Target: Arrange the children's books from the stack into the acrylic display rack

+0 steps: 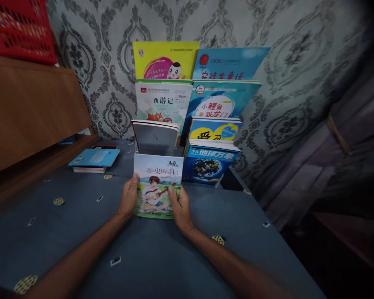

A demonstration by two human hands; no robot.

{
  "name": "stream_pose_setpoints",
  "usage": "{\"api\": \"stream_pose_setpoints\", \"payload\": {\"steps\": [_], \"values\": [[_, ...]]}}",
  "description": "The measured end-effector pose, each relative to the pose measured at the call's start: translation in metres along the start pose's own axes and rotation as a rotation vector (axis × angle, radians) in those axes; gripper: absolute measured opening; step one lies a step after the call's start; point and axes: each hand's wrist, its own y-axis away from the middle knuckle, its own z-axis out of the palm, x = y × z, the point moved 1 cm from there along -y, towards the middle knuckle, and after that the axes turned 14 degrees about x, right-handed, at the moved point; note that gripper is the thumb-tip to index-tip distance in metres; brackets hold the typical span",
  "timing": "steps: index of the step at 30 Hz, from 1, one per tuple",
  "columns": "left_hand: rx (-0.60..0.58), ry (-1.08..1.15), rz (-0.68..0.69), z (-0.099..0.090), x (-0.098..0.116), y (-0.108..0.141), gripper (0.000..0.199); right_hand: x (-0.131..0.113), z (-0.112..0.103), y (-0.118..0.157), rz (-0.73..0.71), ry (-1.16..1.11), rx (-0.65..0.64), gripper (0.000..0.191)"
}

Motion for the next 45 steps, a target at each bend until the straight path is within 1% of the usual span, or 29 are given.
{"api": "stream_pose_setpoints", "payload": {"steps": [2,7,9,16,20,26,31,36,38,42,45], "values": [[0.016,-0.005,-0.005,-0.001,-0.001,-0.001,0.069,0.001,0.000,0.000,0.012,-0.001,-0.005,0.041],[-0.008,0.024,-0.029,0.000,-0.003,-0.002,0.067,0.005,-0.001,0.000,0.011,-0.007,-0.001,0.043],[0.004,0.032,-0.037,-0.001,-0.002,-0.002,0.067,0.006,0.000,0.000,0.015,-0.012,0.002,0.044],[0.025,0.012,-0.037,0.003,0.008,0.002,0.074,0.003,0.003,0.000,0.028,-0.033,0.000,0.043],[0.058,0.015,-0.072,0.004,0.011,0.002,0.077,0.003,0.004,0.001,0.051,-0.042,0.001,0.041],[0.073,0.009,-0.150,0.000,0.006,-0.004,0.077,0.004,0.006,0.001,0.064,-0.024,0.005,0.040],[0.060,0.021,-0.172,0.000,0.008,0.000,0.070,0.006,0.004,0.002,0.099,-0.010,0.000,0.043],[-0.035,0.006,-0.134,-0.004,0.004,0.001,0.059,0.007,0.002,0.001,0.104,-0.017,-0.015,0.046],[-0.051,-0.007,-0.118,-0.005,0.003,0.001,0.057,0.005,0.000,0.000,0.094,-0.016,-0.032,0.047],[-0.055,0.011,-0.149,-0.003,0.006,0.001,0.058,0.003,-0.004,0.001,0.100,0.010,-0.063,0.046],[-0.042,0.022,-0.170,0.000,0.009,0.000,0.061,0.005,-0.005,0.001,0.132,-0.006,-0.087,0.047]]}}
